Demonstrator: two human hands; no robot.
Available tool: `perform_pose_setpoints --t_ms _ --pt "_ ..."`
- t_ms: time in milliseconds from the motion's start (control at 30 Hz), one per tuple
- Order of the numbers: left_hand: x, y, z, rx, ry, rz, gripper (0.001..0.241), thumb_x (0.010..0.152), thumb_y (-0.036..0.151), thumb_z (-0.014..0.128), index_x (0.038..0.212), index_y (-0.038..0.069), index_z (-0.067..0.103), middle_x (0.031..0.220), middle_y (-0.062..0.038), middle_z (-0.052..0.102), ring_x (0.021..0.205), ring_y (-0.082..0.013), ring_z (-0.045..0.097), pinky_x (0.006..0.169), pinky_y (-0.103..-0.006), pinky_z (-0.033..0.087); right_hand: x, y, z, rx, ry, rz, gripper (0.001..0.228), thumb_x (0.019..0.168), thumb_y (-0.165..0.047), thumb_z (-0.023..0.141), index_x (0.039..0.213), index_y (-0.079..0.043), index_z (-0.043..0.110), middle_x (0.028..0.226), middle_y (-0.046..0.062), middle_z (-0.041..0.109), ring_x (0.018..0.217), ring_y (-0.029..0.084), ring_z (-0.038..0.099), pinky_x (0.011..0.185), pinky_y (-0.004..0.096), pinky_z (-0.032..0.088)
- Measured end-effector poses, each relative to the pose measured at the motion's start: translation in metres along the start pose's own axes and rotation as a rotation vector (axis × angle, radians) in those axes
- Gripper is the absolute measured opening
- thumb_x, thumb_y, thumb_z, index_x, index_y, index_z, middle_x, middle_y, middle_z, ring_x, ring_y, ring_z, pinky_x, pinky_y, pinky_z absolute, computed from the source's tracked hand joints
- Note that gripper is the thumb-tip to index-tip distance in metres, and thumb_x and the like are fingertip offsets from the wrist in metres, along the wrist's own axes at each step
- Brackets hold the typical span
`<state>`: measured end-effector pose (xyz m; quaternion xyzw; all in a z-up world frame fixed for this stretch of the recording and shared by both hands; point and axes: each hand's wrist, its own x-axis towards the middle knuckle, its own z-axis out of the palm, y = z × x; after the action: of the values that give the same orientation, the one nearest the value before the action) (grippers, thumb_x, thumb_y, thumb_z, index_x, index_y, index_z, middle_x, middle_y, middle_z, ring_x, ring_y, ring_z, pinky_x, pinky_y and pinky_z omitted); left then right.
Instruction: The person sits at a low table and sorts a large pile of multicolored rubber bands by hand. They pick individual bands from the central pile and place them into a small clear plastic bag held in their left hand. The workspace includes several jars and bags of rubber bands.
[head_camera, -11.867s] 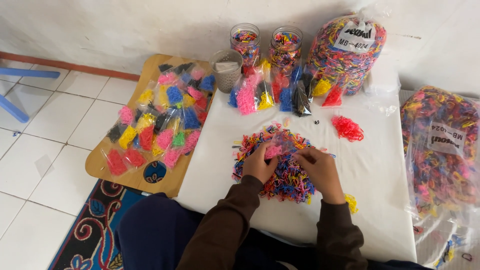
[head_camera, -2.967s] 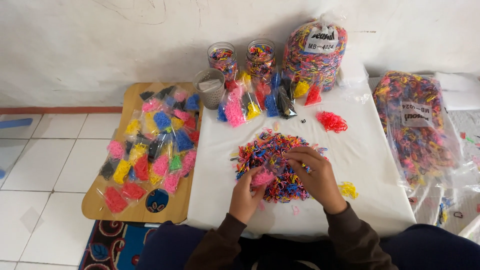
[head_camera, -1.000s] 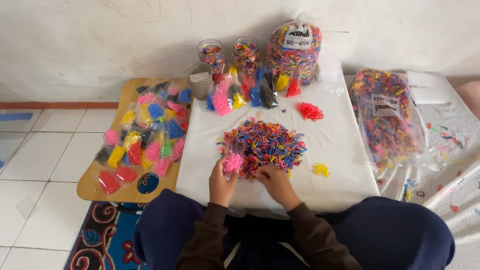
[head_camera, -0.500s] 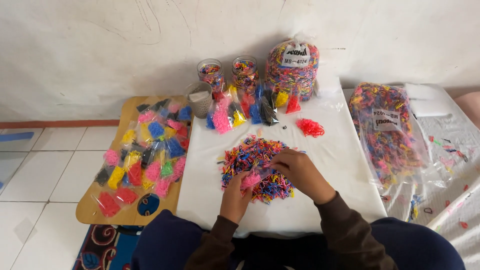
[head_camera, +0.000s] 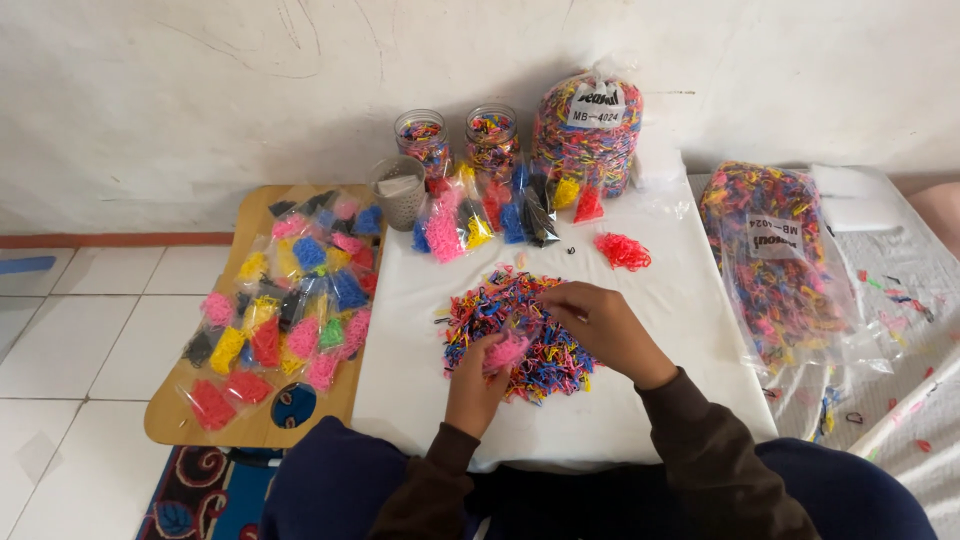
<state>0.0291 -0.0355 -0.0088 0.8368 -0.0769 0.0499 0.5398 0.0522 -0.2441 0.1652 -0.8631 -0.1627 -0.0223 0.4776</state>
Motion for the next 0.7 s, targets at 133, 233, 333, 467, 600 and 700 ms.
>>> perform_pose_setpoints --t_ms 133,233,333,467,600,700 --pt "0.004 -0.003 -0.003 0.004 0.075 -0.024 0.045 0.091 0.012 0.073 0.134 0.007 0.060 0.131 -0.018 0.066 0.127 -0.0387 0.061 0.105 -0.0453 0.052 -0.001 0.056 0.009 -0.010 0.029 0.086 0.022 0.093 -0.003 0.070 0.114 -0.002 0.078 0.106 0.017 0.079 0.100 0.034 0.076 0.089 0.041 0.062" --pt "0.006 -0.005 -0.006 -0.001 0.123 -0.073 0.046 0.091 0.012 0.073 0.135 0.006 0.060 0.131 -0.020 0.066 0.126 -0.0398 0.061 0.103 -0.0462 0.055 -0.010 0.104 0.023 -0.166 -0.063 0.133 0.023 0.093 -0.006 0.072 0.114 -0.007 0.079 0.100 0.015 0.079 0.095 0.028 0.077 0.085 0.036 0.063" --pt "0.006 -0.020 -0.002 -0.024 0.161 -0.075 0.049 0.090 0.014 0.074 0.136 0.008 0.059 0.134 -0.017 0.064 0.127 -0.0367 0.061 0.095 -0.0370 0.060 -0.020 0.137 0.035 -0.234 -0.146 0.166 0.016 0.089 -0.012 0.076 0.104 -0.008 0.081 0.093 0.013 0.079 0.090 0.031 0.077 0.081 0.039 0.062" --pt "0.003 -0.026 -0.002 -0.028 0.135 -0.078 0.048 0.092 0.019 0.071 0.137 0.009 0.058 0.134 -0.015 0.064 0.122 -0.0316 0.064 0.090 -0.0346 0.063 -0.029 0.141 0.039 -0.278 -0.185 0.292 0.013 0.087 -0.019 0.079 0.098 -0.013 0.080 0.088 0.005 0.075 0.081 0.020 0.072 0.077 0.031 0.058" --pt "0.003 -0.029 0.002 -0.069 0.077 -0.066 0.045 0.094 0.021 0.068 0.137 0.012 0.058 0.135 -0.010 0.064 0.119 -0.0250 0.067 0.087 -0.0324 0.065 -0.033 0.154 0.056 -0.329 -0.169 0.258 0.009 0.090 -0.019 0.075 0.083 -0.015 0.070 0.083 -0.001 0.069 0.073 0.016 0.065 0.068 0.033 0.051" --pt "0.005 -0.030 0.003 -0.080 0.089 -0.048 0.045 0.093 0.021 0.069 0.136 0.009 0.059 0.132 -0.013 0.066 0.116 -0.0252 0.070 0.087 -0.0315 0.065 -0.030 0.150 0.054 -0.269 -0.130 0.240 0.013 0.091 -0.009 0.068 0.079 -0.013 0.069 0.080 0.000 0.068 0.070 0.016 0.064 0.068 0.032 0.049"
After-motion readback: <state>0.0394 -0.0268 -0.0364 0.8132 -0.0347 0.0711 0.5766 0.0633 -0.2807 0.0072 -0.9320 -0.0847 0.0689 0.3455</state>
